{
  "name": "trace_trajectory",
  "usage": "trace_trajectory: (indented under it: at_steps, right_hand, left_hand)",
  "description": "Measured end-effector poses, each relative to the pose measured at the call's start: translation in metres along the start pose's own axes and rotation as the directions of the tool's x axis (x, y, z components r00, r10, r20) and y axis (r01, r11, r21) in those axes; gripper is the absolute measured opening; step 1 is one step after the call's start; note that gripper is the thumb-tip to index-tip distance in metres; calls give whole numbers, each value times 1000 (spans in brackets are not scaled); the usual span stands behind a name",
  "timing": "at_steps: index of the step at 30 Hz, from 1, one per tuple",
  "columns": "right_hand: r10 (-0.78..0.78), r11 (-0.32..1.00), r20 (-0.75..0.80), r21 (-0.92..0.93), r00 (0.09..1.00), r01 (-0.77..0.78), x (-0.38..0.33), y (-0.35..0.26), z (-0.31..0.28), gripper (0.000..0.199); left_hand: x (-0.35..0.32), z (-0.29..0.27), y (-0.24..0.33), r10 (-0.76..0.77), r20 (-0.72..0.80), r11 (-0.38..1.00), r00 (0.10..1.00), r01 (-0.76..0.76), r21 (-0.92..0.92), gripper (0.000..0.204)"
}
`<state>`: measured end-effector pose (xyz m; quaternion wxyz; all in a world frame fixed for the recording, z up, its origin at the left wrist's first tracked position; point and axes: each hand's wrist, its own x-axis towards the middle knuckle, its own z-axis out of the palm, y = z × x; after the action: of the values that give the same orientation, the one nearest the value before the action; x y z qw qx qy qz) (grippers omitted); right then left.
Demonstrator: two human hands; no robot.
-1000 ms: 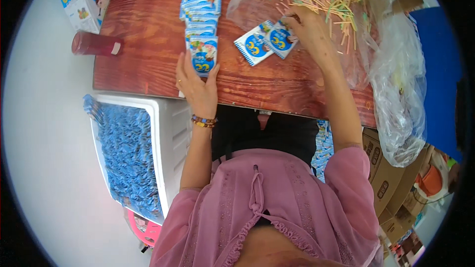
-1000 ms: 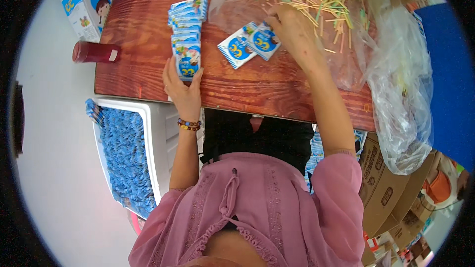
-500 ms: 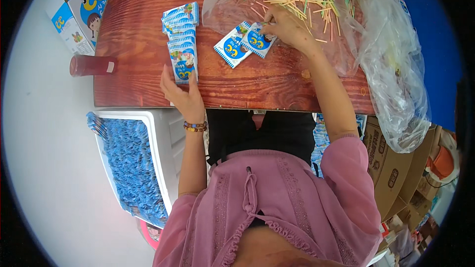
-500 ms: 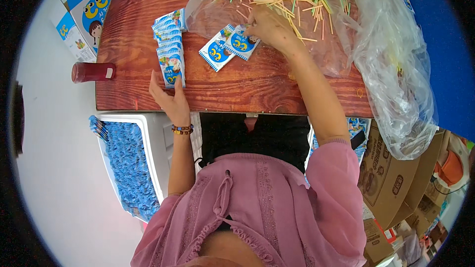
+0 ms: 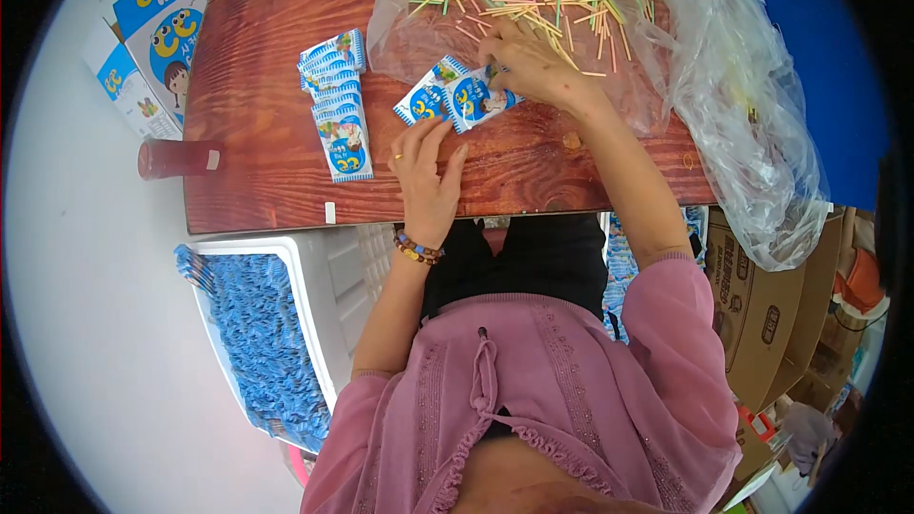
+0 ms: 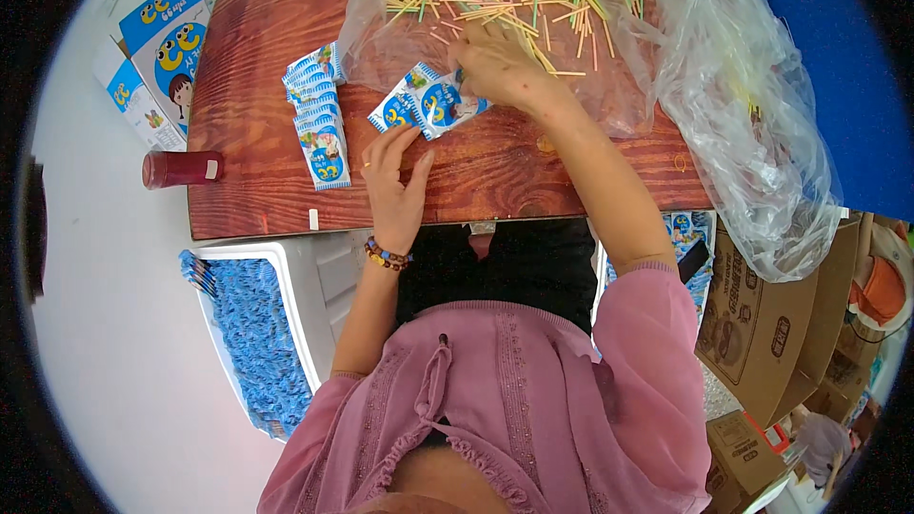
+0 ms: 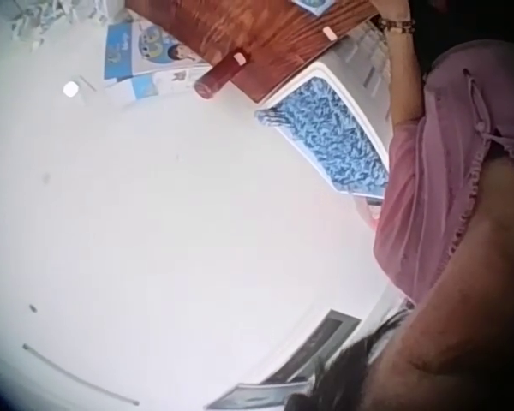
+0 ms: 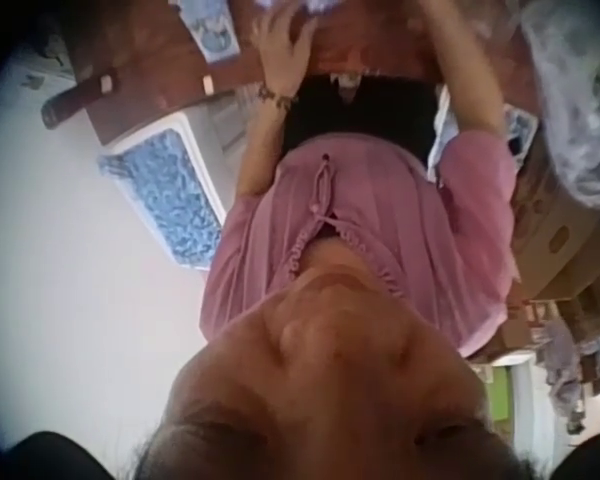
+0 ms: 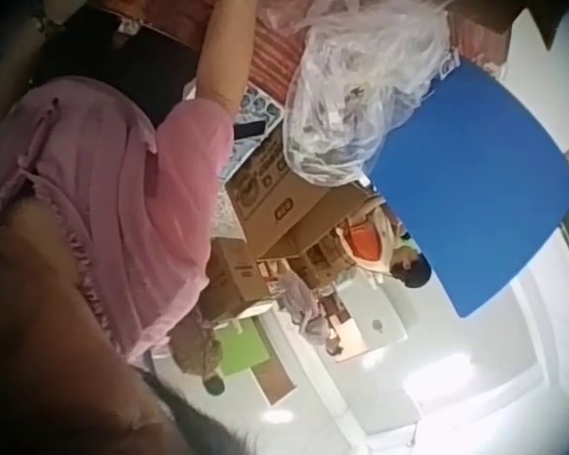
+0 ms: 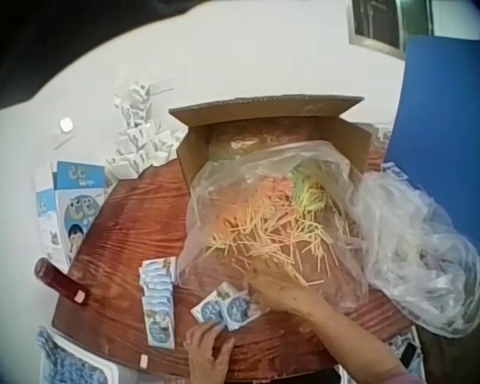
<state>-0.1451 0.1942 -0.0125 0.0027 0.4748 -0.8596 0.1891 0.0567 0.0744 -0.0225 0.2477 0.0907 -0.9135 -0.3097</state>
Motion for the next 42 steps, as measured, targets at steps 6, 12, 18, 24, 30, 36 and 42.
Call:
trace_trajectory:
  at_steps: [6,12,18,24,30,36,42]
  right_hand:
    - [50,775,210,608,976,-171,-11,-9,-36,17]
    - [98,367,33,928,995,-67,-30,-29,-30,8]
    - [162,119,218,964,962,-238,-55,-26,-10,22]
    - [196,180,216,951,957,-251,-63,-31,-1,21]
    - [261,185,129,966,957,-181,-71,-41,0,16]
    - [266,162,117,973,957,-164,-74,-37,0,15]
    - [306,177,140,963,942,-201,-83,-33,-18,18]
  left_hand:
    - [19,-6,5,-222,-147,952,964,181,-246,48]
    - [42,-1,8,-381,199,485,903,379,-789,26]
    - [37,6,13,-474,233,230,849,375,-898,12]
    - [28,6,12,-501,247,170,830,374,-912,15]
    - [22,12,14,-525,253,84,813,345,-935,15]
    - [21,15,18,-478,265,170,838,383,-908,15]
    - [18,12,18,-561,349,10,751,428,-904,12]
